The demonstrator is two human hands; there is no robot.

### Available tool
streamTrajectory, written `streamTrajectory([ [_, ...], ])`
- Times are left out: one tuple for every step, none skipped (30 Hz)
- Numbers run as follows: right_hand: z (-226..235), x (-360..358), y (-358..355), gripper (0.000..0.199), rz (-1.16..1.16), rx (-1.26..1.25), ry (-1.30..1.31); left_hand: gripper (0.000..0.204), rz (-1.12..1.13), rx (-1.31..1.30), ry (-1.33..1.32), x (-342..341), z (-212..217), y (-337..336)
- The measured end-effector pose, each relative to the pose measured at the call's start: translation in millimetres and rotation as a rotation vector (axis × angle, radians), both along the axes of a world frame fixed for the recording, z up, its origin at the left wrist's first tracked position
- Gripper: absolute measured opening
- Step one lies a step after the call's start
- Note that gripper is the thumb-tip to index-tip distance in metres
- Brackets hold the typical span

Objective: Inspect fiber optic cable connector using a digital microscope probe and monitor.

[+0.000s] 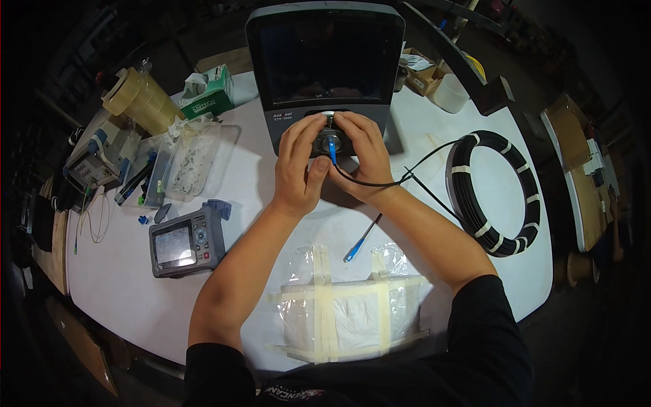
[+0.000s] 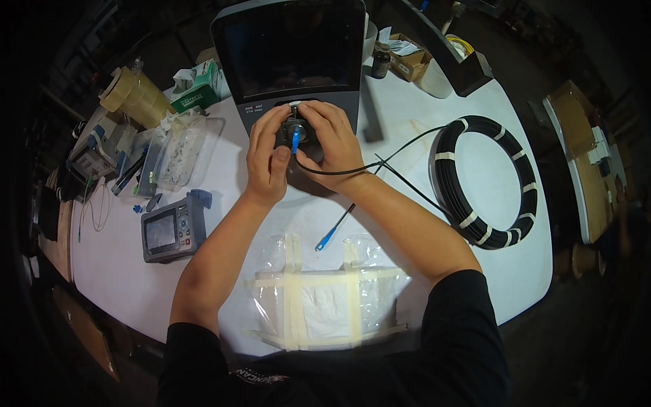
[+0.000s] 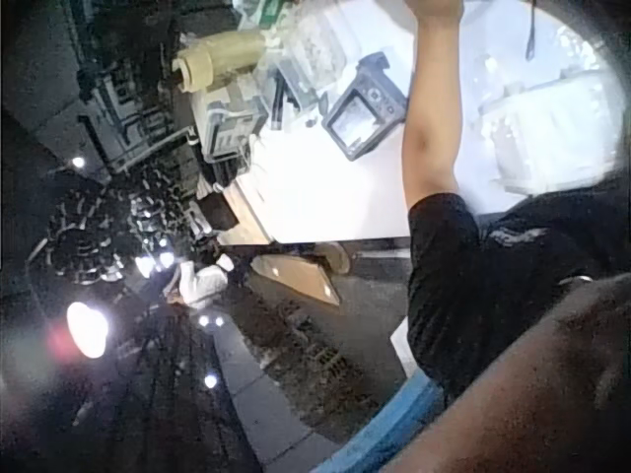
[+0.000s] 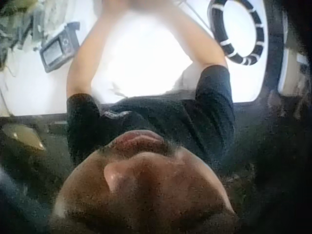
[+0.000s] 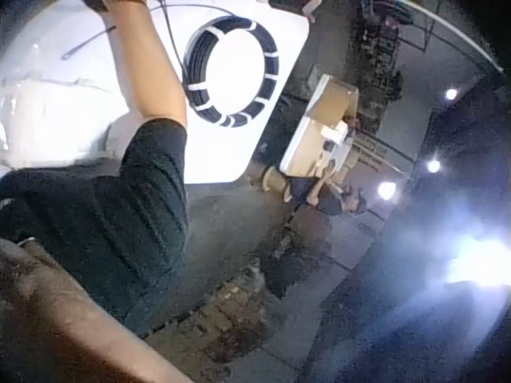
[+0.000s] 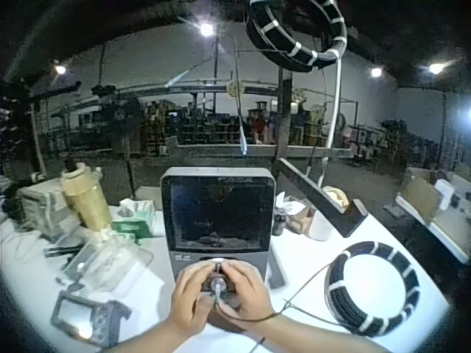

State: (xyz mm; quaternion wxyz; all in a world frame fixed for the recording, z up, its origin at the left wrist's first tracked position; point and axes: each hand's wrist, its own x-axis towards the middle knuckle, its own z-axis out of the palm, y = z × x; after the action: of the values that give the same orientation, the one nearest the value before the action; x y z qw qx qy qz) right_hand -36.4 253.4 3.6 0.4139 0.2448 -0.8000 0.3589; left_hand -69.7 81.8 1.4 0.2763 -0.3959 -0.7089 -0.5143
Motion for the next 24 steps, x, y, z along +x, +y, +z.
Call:
streamTrajectory([
  [-0.3, -0.2, -0.9, 0.073, 0.002, 0.009, 0.015, 0.065, 0.002, -0.018, 0.035, -1.4, -0.1, -0.9],
  [-0.7, -0.5, -1.7, 0.073, 0.005, 0.018, 0.03, 0.065, 0.002, -0.018, 0.036, -1.8, -0.4, -1.7],
  [-1.1, -0.7, -2.5, 0.073, 0.006, 0.017, 0.03, 0.065, 0.002, -0.021, 0.027, -1.5, -0.6, -2.8],
  [0.6, 0.4, -0.5, 0.073, 0.001, 0.029, 0.036, 0.065, -0.004, -0.018, 0.019, -1.0, 0.3, -1.0],
  [2.3, 1.3, 1.4, 0.073, -0.004, 0.041, 0.042, 0.065, -0.009, -0.013, 0.02, -1.0, 0.6, 1.0],
  [4.1, 2.2, 3.1, 0.073, -0.008, 0.046, 0.043, 0.066, -0.012, -0.009, 0.02, -1.1, 0.5, 3.1],
  [4.0, 2.0, 2.3, 0.072, -0.006, 0.051, 0.052, 0.066, -0.007, -0.013, 0.02, -1.1, -0.1, 2.4],
  [4.1, 1.6, 1.7, 0.072, -0.005, 0.057, 0.061, 0.066, -0.004, -0.015, 0.021, -1.1, -0.3, 1.9],
  [4.6, 1.1, 1.4, 0.072, -0.002, 0.055, 0.062, 0.066, 0.001, -0.016, 0.021, -1.1, -0.2, 1.6],
  [5.0, 1.2, 1.5, 0.072, 0.003, 0.066, 0.069, 0.067, 0.003, -0.017, 0.019, -1.1, -0.5, 1.3],
  [5.4, 1.3, 1.2, 0.072, 0.008, 0.076, 0.077, 0.067, 0.003, -0.018, 0.02, -1.2, -0.3, 0.6],
  [5.6, 1.3, 0.3, 0.072, 0.009, 0.075, 0.078, 0.068, 0.01, -0.029, 0.021, -1.4, 0.3, -0.4],
  [5.3, 1.6, -0.4, 0.072, 0.007, 0.081, 0.069, 0.068, 0.015, -0.041, 0.021, -1.5, 0.1, -0.9],
  [4.7, 1.7, -1.4, 0.072, 0.006, 0.087, 0.06, 0.068, 0.015, -0.043, 0.021, -1.6, -0.5, -1.3],
  [3.4, 1.5, -2.7, 0.072, 0.006, 0.084, 0.06, 0.068, 0.022, -0.03, 0.03, -1.7, -1.2, -1.7],
  [2.5, 2.3, -2.1, 0.072, 0.011, 0.027, 0.03, 0.068, 0.025, -0.013, 0.038, -1.3, -1.4, 0.1],
  [1.8, 3.0, -1.7, 0.072, 0.016, -0.03, -0.001, 0.068, 0.021, -0.012, 0.037, -0.8, -1.5, 2.0],
  [1.5, 3.9, 0.7, 0.072, 0.013, -0.028, -0.002, 0.067, 0.002, 0.004, 0.026, -0.3, -1.4, 4.1],
  [1.6, 3.4, 3.4, 0.071, 0.001, 0.002, 0.001, 0.066, -0.013, 0.015, 0.017, -0.5, -0.6, 4.1],
  [1.6, 3.0, 4.9, 0.071, -0.012, 0.032, 0.002, 0.066, -0.014, 0.014, 0.018, -0.7, -0.5, 3.9],
  [1.7, 3.0, 4.6, 0.071, -0.014, 0.032, 0.003, 0.065, -0.02, 0.005, 0.02, -0.9, -0.7, 4.1],
  [2.1, 2.2, 1.8, 0.071, -0.008, 0.033, 0.014, 0.064, -0.023, -0.007, 0.024, -1.5, -0.1, 2.2],
  [2.1, 1.5, -0.1, 0.071, -0.003, 0.034, 0.025, 0.064, -0.022, -0.01, 0.025, -2.0, -0.2, 0.4],
  [1.6, 0.7, -1.3, 0.071, -0.002, 0.031, 0.026, 0.063, -0.01, -0.022, 0.032, -2.5, -1.0, -1.4],
])
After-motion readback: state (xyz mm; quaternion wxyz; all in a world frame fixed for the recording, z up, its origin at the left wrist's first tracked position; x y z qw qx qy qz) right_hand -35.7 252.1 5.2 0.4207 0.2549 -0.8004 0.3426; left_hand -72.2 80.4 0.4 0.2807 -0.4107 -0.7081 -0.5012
